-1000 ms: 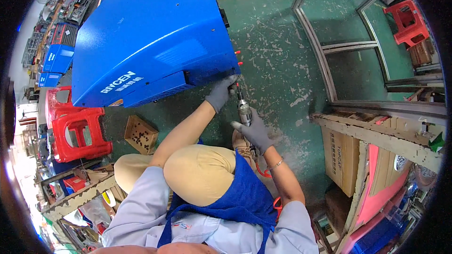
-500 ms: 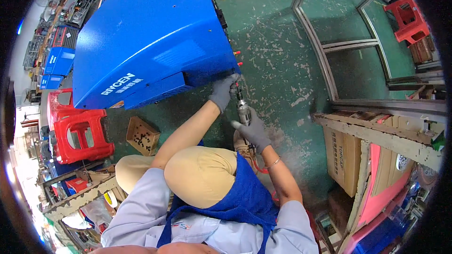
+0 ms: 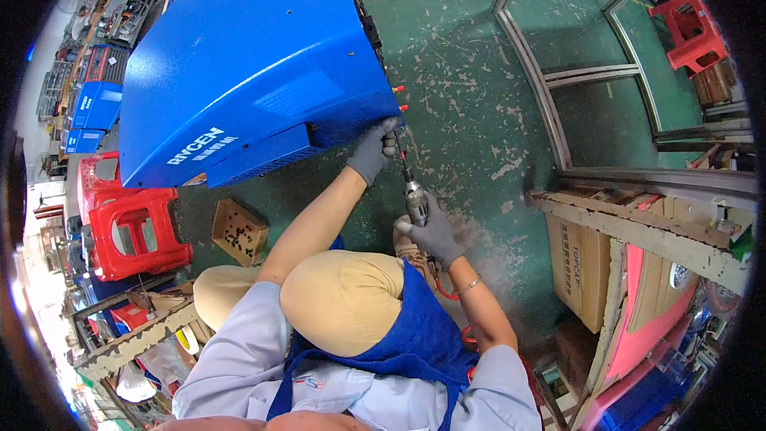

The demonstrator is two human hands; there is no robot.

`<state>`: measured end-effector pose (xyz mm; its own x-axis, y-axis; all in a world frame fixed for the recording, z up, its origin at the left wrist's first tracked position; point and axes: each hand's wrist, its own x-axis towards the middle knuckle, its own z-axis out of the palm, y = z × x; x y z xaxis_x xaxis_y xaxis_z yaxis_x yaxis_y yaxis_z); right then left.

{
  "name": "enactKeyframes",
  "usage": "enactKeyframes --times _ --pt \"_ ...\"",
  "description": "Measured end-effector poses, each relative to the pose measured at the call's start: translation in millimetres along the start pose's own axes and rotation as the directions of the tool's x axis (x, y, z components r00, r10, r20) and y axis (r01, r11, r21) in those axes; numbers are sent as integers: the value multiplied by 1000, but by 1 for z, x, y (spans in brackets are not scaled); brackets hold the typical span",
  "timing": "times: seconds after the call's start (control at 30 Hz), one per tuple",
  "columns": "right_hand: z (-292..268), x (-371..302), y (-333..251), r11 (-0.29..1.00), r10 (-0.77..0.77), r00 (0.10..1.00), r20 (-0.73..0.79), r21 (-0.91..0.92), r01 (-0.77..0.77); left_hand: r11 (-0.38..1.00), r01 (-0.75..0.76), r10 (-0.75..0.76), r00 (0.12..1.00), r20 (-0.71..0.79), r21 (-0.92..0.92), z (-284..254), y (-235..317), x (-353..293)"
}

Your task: The person assembles an electronic enclosure by securing an enclosure panel to an electronic unit with screws, using a pneumatic screwdriver.

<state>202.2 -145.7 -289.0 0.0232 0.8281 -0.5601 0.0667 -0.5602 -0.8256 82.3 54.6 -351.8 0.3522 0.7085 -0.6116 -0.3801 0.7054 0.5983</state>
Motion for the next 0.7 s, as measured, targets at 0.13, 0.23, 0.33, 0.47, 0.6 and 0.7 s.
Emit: enactKeyframes --times 0.13,0.23,0.33,0.47,0.6,0.7 --pt "-5 7 45 989 -77 995 -63 -133 68 983 -14 1 998 69 182 -27 -29 -14" --pt "5 22 40 984 -72 996 -54 -170 62 996 66 -70 994 84 51 -78 -53 -17" --pt "10 36 35 982 21 1000 -21 -185 -24 996 78 -72 990 125 -42 -84 -65 -14" --pt "13 50 52 978 16 998 -62 -208 -29 996 85 -85 993 -85 -3 -57 -63 -6" --pt "21 57 53 971 1 998 -67 -238 -17 988 -30 62 976 -207 153 -53 -60 7" --pt "23 57 43 976 36 999 -35 -213 -43 985 18 27 967 -252 174 -65 -57 13"
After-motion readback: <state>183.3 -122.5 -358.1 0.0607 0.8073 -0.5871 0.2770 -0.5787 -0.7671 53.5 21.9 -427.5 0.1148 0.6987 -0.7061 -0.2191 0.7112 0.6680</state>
